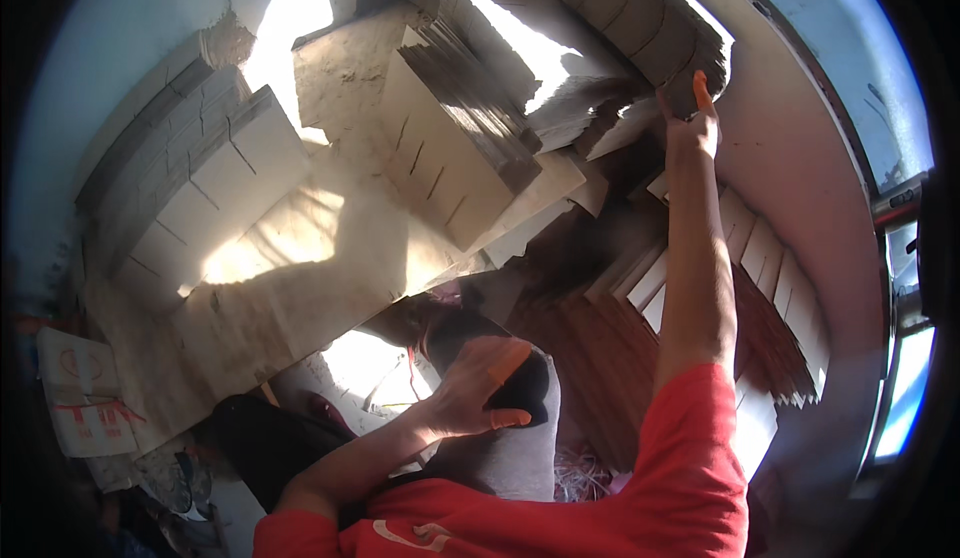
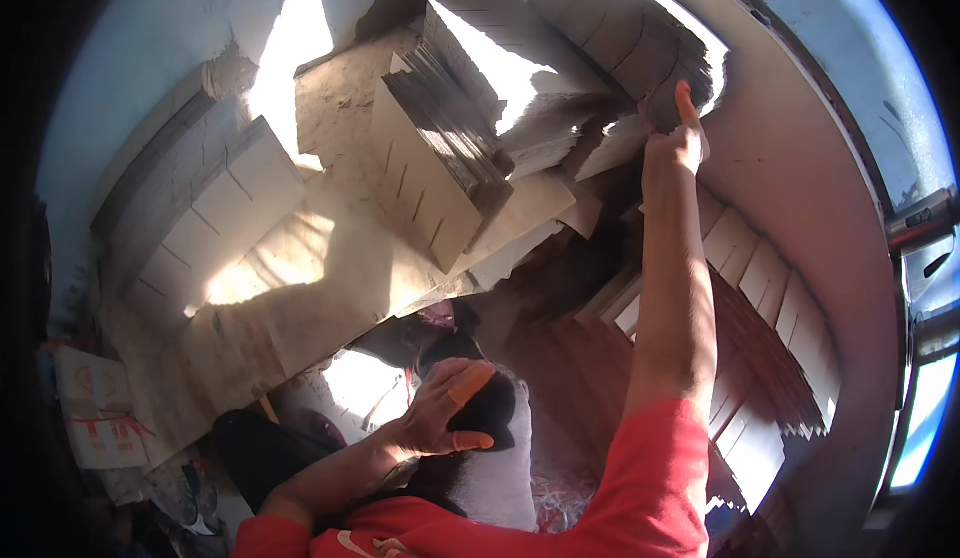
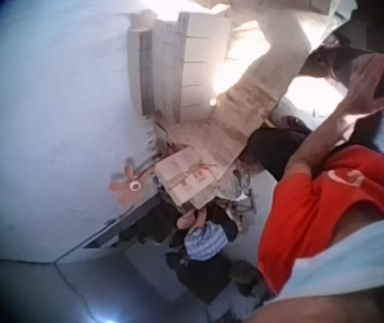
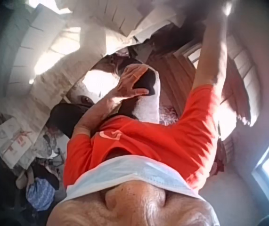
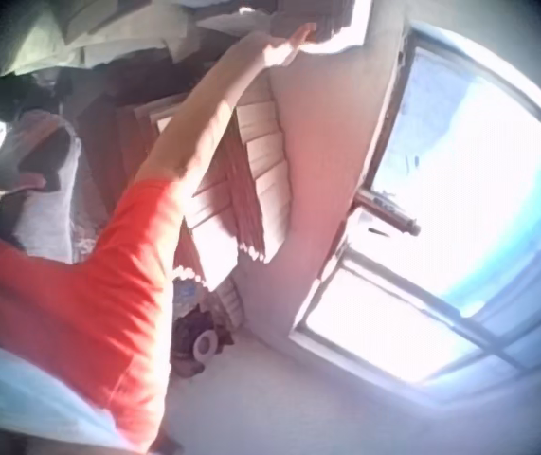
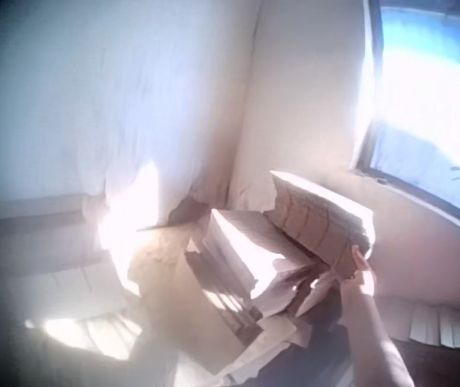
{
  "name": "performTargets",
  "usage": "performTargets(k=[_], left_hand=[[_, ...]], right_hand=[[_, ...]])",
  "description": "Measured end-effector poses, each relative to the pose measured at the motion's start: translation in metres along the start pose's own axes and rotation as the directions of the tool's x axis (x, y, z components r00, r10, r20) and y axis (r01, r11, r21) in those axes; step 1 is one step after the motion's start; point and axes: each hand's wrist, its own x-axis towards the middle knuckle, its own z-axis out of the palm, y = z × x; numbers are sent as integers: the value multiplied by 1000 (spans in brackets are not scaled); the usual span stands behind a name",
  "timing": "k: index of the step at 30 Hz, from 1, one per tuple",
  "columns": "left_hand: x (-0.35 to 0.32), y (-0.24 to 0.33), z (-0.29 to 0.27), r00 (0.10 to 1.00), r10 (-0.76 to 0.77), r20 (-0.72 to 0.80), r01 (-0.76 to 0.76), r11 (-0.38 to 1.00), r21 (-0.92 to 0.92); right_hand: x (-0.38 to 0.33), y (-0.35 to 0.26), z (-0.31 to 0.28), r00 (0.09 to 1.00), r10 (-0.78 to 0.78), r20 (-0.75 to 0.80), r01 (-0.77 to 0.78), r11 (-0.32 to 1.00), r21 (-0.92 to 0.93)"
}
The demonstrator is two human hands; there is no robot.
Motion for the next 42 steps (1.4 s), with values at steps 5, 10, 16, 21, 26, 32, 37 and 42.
performTargets(k=[5,10,16,21,26,32,37,42], left_hand=[[80,3,-47,970,203,-132,-168,956,239],[255,56,-47,844,510,-165,-378,784,492],[378,42,-32,813,572,109,-414,437,798],[377,29,-23,954,189,231,-297,675,675],[357,42,6,966,180,184,-257,667,699],[332,35,13,931,353,94,-343,756,557],[281,78,-13,804,574,-155,-435,746,505],[231,111,-53,693,467,-550,-294,879,376]], right_hand=[[-76,4,-40,987,-73,144,89,990,-112],[-99,12,-71,977,-97,188,117,988,-103],[-100,0,-90,929,103,355,-199,949,245],[-79,2,-86,938,288,194,-334,899,284],[-64,1,-86,844,302,443,-482,788,383],[-82,12,-96,773,258,580,-598,601,530],[-116,-17,-85,747,203,633,-586,651,483],[-165,-13,-71,747,186,639,-446,852,273]])
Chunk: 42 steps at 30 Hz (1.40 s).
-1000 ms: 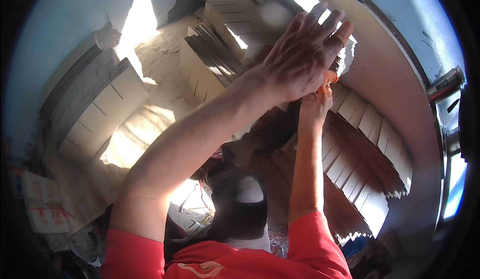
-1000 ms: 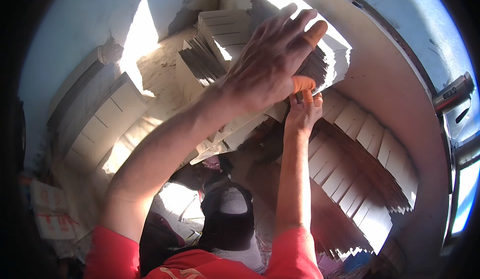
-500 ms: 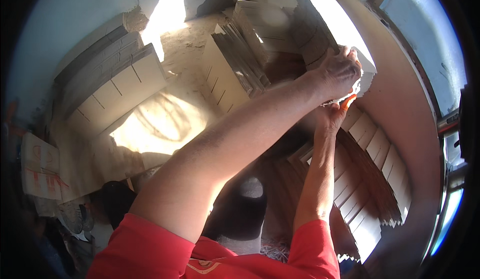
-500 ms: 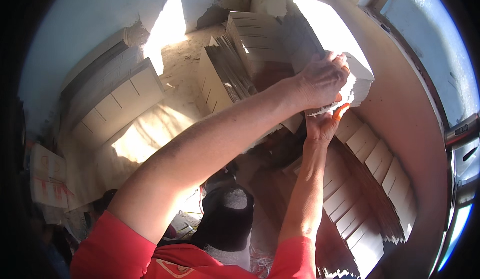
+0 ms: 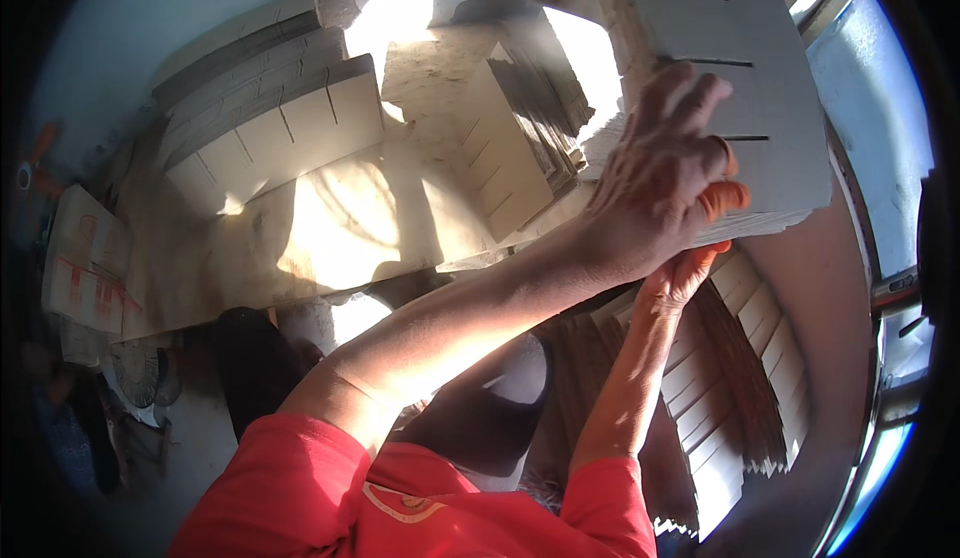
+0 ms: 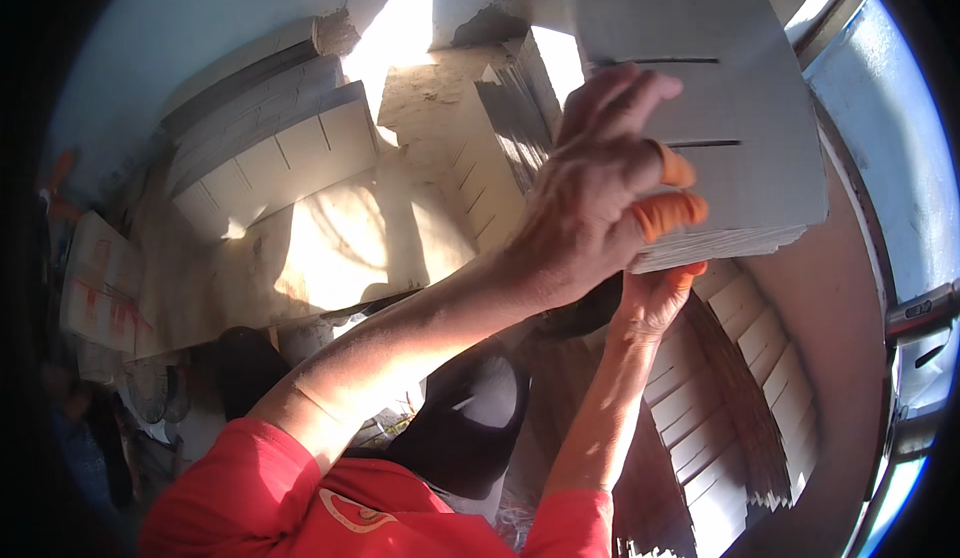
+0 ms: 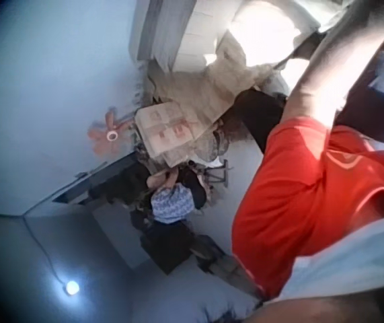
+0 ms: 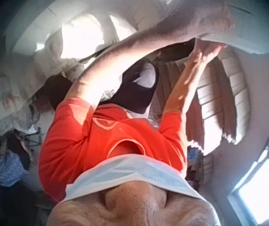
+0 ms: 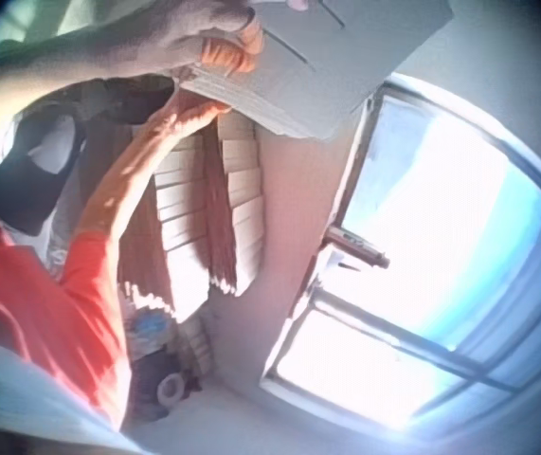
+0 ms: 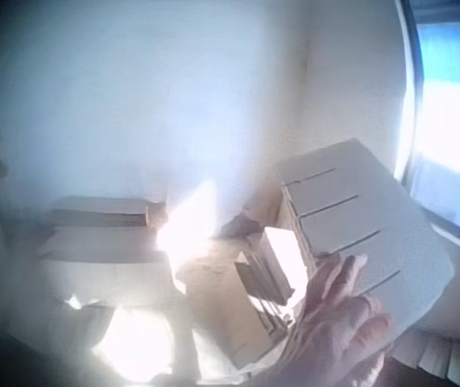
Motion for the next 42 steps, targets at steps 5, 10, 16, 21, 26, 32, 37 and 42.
performTargets(k=[5,10,16,21,26,32,37,42], left_hand=[[-39,-17,-77,968,-251,-20,252,966,51],[-108,-63,-137,886,-453,96,435,885,164],[-181,-113,-149,787,-617,10,609,772,-182],[-239,-157,-162,665,-740,106,745,667,-19],[-254,-160,-185,466,-864,191,876,481,38],[-250,-149,-183,508,-860,48,861,505,-55],[-247,-138,-181,532,-846,42,845,528,-82],[-225,-128,-184,311,-935,168,947,319,23]], right_hand=[[-22,54,3,989,150,17,-140,953,-268],[-38,103,-4,940,340,32,-303,872,-384],[-29,124,-19,903,430,-16,-366,747,-556],[-21,127,-39,876,440,-199,-370,347,-862],[-17,111,-31,831,460,-313,-310,-82,-947],[-28,109,7,995,-90,-31,-43,-134,-990],[-35,132,66,881,21,473,394,-586,-708],[-33,199,100,821,341,457,535,-739,-410]])
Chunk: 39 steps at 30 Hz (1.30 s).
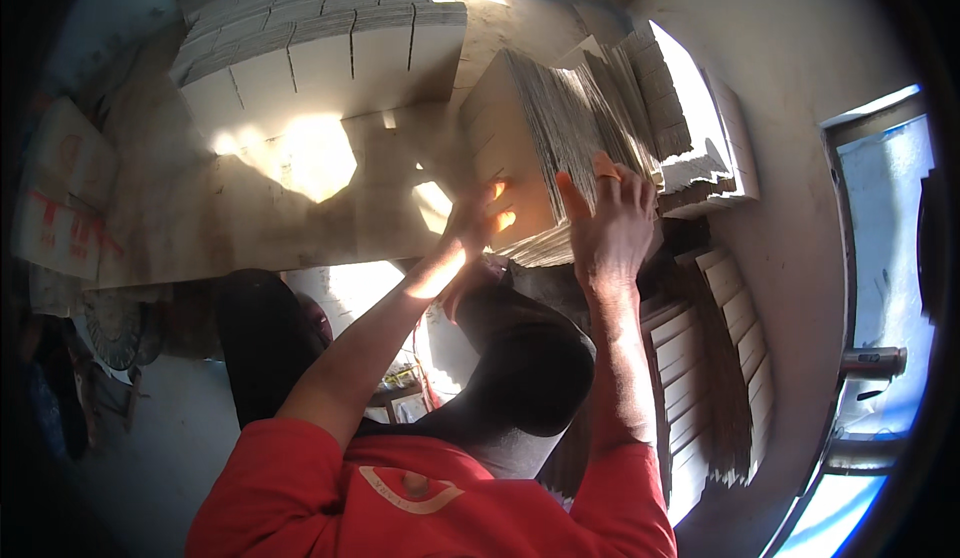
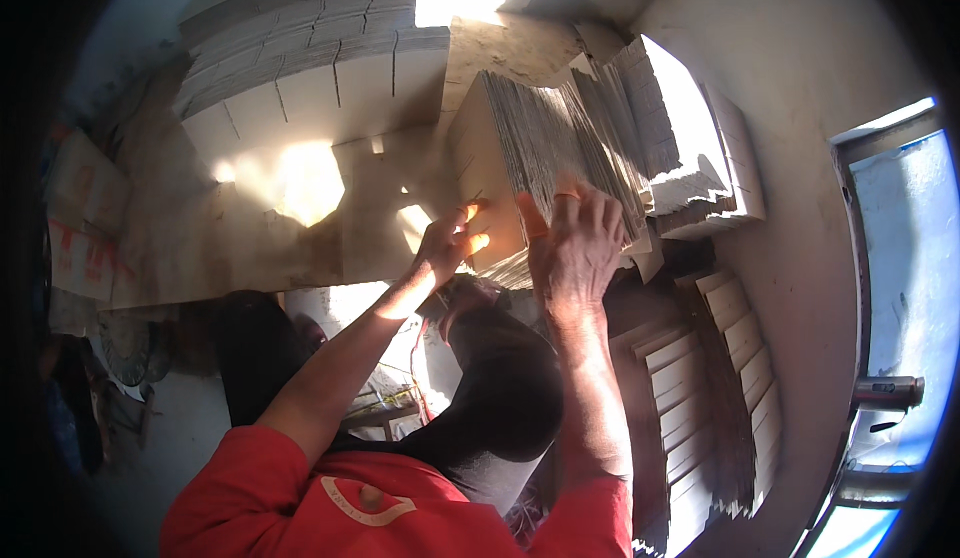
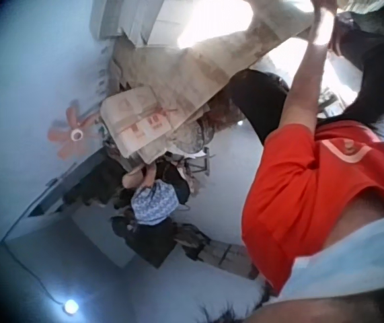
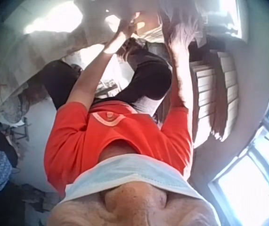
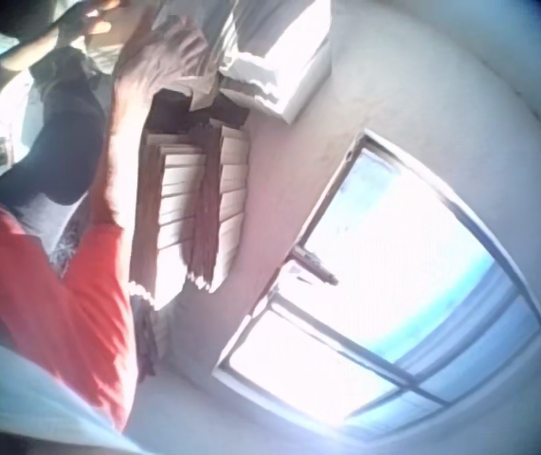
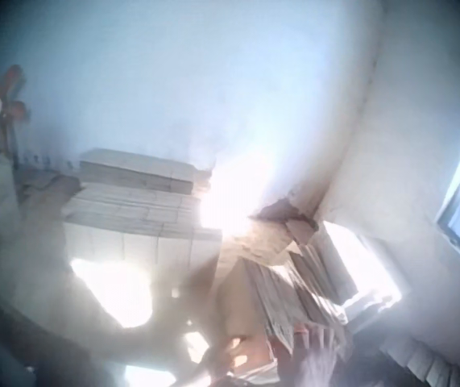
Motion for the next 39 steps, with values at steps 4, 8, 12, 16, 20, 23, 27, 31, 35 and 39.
performTargets(k=[4,8,12,16,20,23,27,31,35,39], left_hand=[[10,-19,1,916,329,228,-325,944,-57],[7,-15,-6,866,445,227,-442,894,-68],[4,-50,-13,929,334,158,-347,936,63],[2,-50,-61,981,77,178,26,858,-514],[17,-1,-138,978,155,-137,-146,986,75],[51,8,-186,740,599,-306,-347,730,589],[93,39,-233,671,730,-126,-314,435,844],[127,39,-244,651,758,-40,-256,269,929],[143,39,-239,704,710,4,-188,180,966],[162,31,-239,728,685,36,-154,112,982]], right_hand=[[-7,2,69,983,30,179,4,983,-186],[-1,14,76,931,49,362,15,985,-170],[11,-11,71,923,117,367,-58,984,-169],[10,-9,73,898,190,397,-106,969,-225],[5,8,85,977,121,178,-107,990,-87],[9,-2,76,975,190,117,-185,981,-59],[17,-13,62,951,251,183,-235,966,-104],[19,-17,60,935,297,194,-295,955,-40],[30,-23,43,923,385,10,-368,873,319],[39,-27,30,864,503,-30,-448,794,412]])
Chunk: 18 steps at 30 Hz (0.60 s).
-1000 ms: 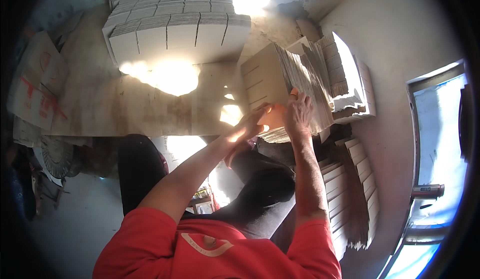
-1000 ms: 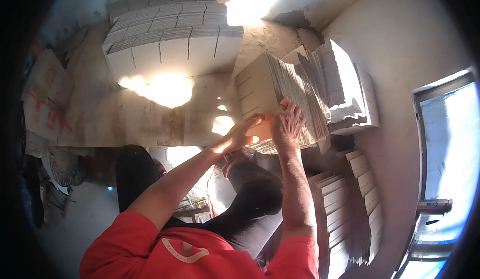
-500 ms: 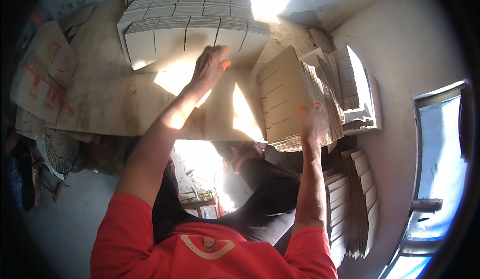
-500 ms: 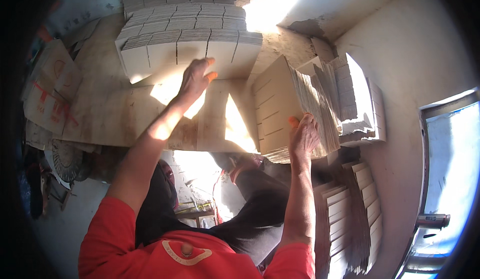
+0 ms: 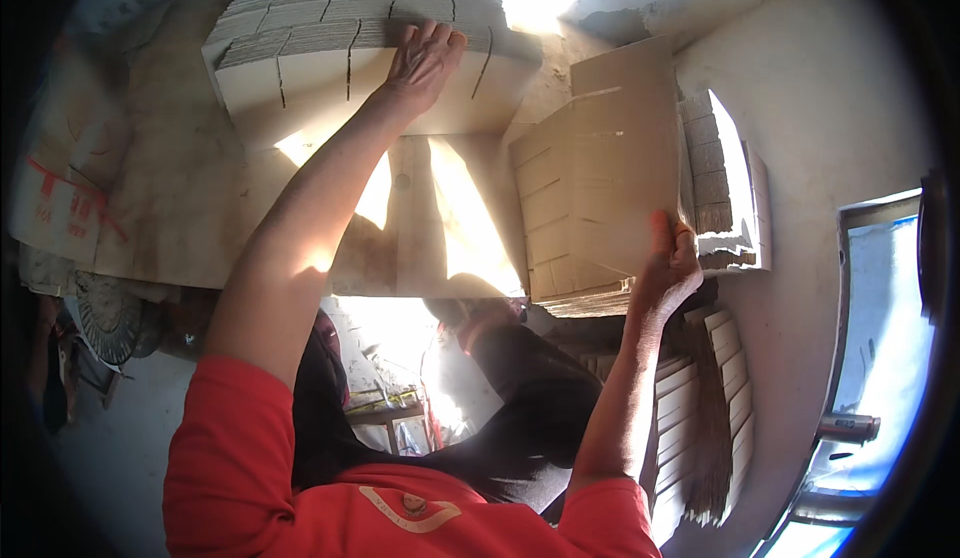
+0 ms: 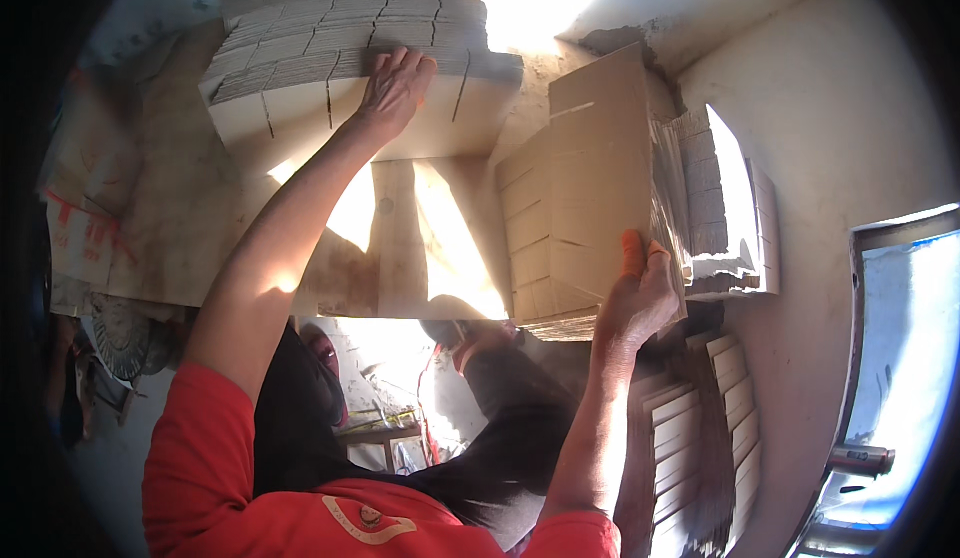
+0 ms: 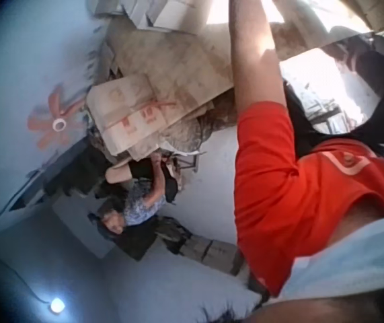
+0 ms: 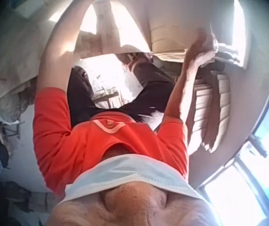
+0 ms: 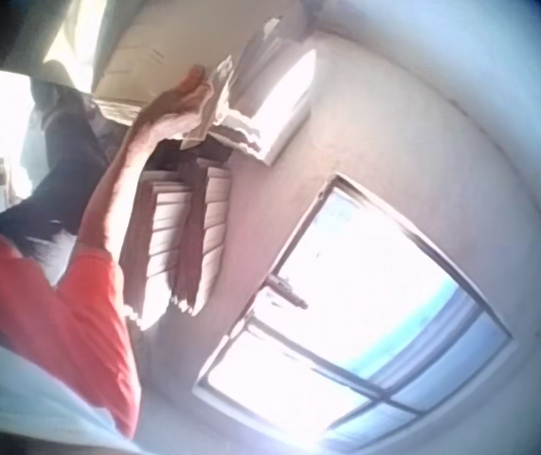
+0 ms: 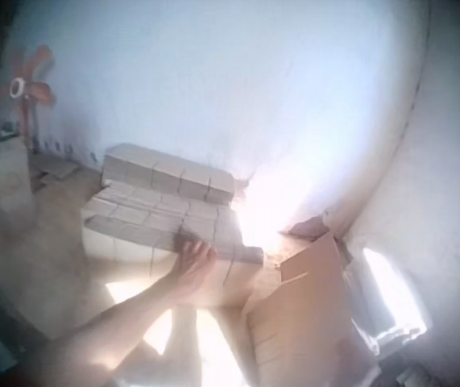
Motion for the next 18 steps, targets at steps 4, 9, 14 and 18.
performTargets(k=[4,9,14,18], left_hand=[[6,1,4,998,54,19,-55,997,47],[9,0,-4,1000,15,-13,-15,998,-66],[-9,9,-37,997,50,-61,-59,986,-155],[-41,36,-97,976,208,65,-209,978,8]], right_hand=[[7,6,6,990,-101,-94,105,994,40],[2,-4,25,984,178,-22,-142,847,513],[-2,17,40,900,61,432,-427,326,844],[-4,24,59,778,-64,625,-622,-218,752]])
